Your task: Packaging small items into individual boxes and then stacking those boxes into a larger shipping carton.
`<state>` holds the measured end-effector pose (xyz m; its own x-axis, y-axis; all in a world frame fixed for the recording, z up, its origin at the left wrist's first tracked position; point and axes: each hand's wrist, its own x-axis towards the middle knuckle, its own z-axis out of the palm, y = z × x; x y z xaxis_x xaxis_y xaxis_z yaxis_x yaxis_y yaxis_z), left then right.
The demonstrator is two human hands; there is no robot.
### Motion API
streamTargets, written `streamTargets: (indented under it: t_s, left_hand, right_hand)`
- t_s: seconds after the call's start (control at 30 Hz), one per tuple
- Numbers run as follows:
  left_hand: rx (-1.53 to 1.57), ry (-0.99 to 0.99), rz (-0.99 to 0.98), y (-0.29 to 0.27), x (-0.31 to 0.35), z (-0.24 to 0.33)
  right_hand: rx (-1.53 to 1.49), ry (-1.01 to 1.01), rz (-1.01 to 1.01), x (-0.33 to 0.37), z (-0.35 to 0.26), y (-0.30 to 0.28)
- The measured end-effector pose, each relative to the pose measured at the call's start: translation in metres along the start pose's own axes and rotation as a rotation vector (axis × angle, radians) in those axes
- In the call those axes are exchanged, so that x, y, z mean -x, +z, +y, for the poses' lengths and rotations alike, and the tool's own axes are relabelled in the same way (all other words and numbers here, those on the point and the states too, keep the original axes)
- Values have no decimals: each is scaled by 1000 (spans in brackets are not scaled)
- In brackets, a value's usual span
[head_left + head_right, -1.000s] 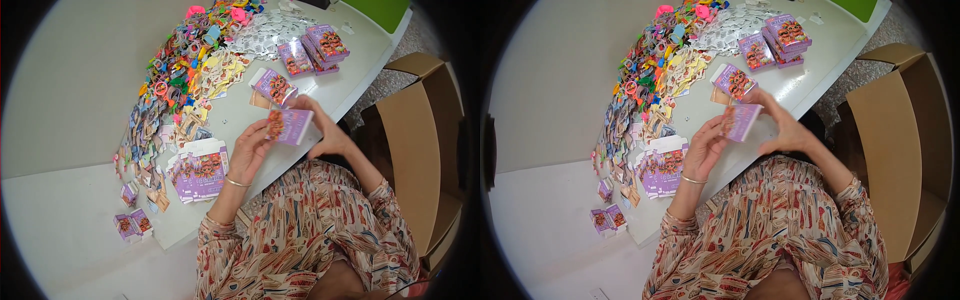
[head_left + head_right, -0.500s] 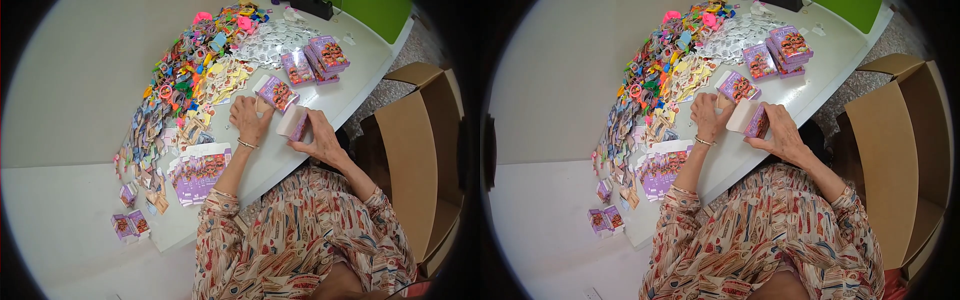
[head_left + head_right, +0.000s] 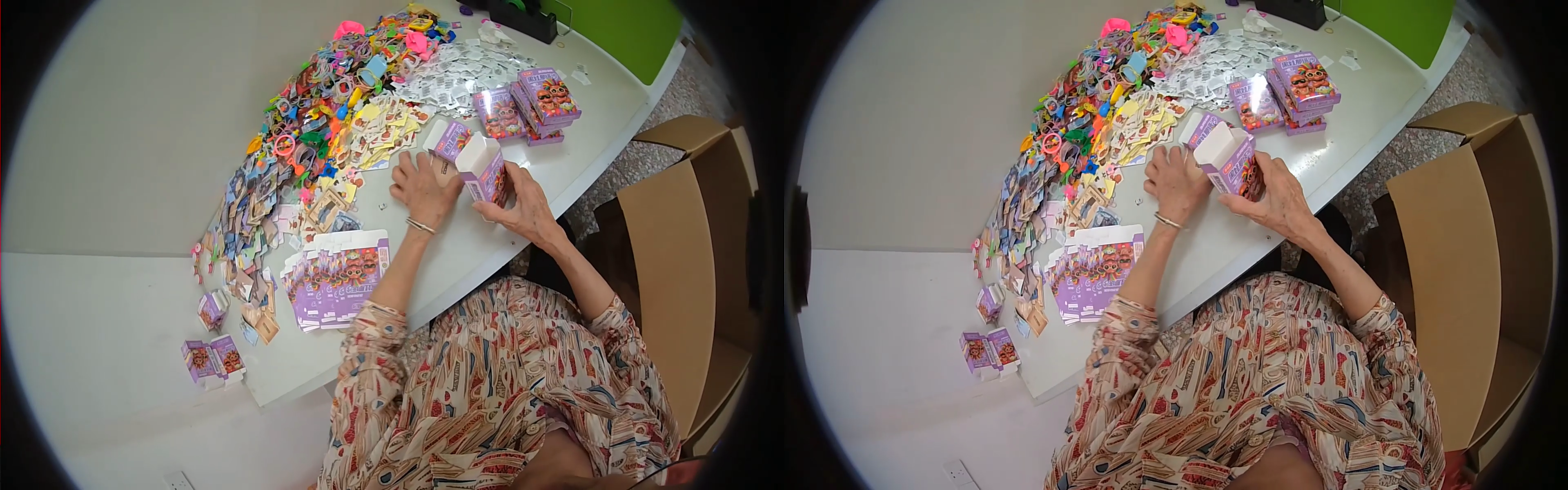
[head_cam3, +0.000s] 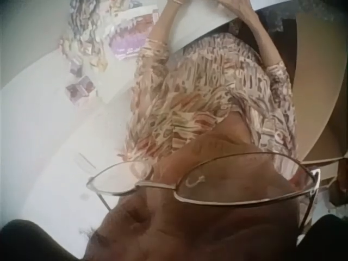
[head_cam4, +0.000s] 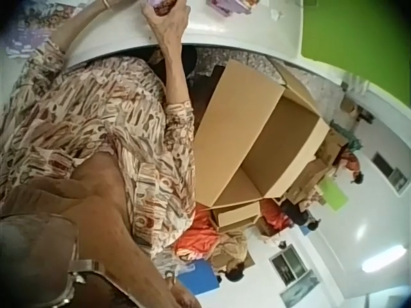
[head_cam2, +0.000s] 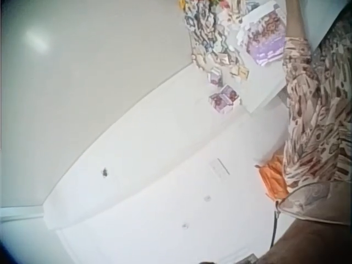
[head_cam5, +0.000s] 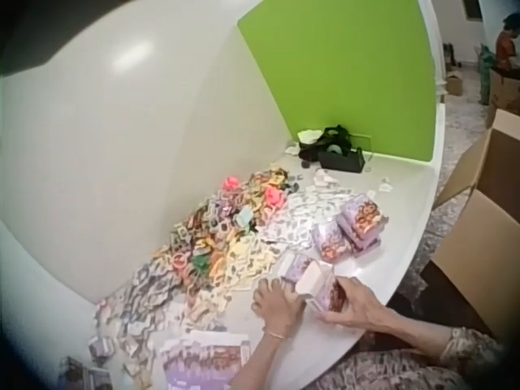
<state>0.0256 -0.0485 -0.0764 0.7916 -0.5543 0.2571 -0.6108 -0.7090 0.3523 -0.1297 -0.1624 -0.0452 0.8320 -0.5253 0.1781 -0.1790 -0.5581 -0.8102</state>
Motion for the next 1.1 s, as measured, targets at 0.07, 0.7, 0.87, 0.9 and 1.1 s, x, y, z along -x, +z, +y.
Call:
streamTargets:
  t_s: [0.07, 0.7, 0.87, 0.9, 1.1]
  left_hand:
    - [49, -12, 24, 6, 0, -5]
    - [49, -112, -122, -35, 10, -41]
    - [86, -214, -241, -41, 3, -39]
    - [86, -214, -241, -41, 1, -38]
    - [72, -206, -261, -47, 1, -33]
  right_hand:
    - [-32, 17, -4, -3, -1, 3]
    - [107, -89, 55, 12, -2, -13]
    - [183, -92, 30, 13, -6, -17]
    - [187, -93, 34, 13, -6, -17]
    - [332, -167, -20, 14, -7, -22]
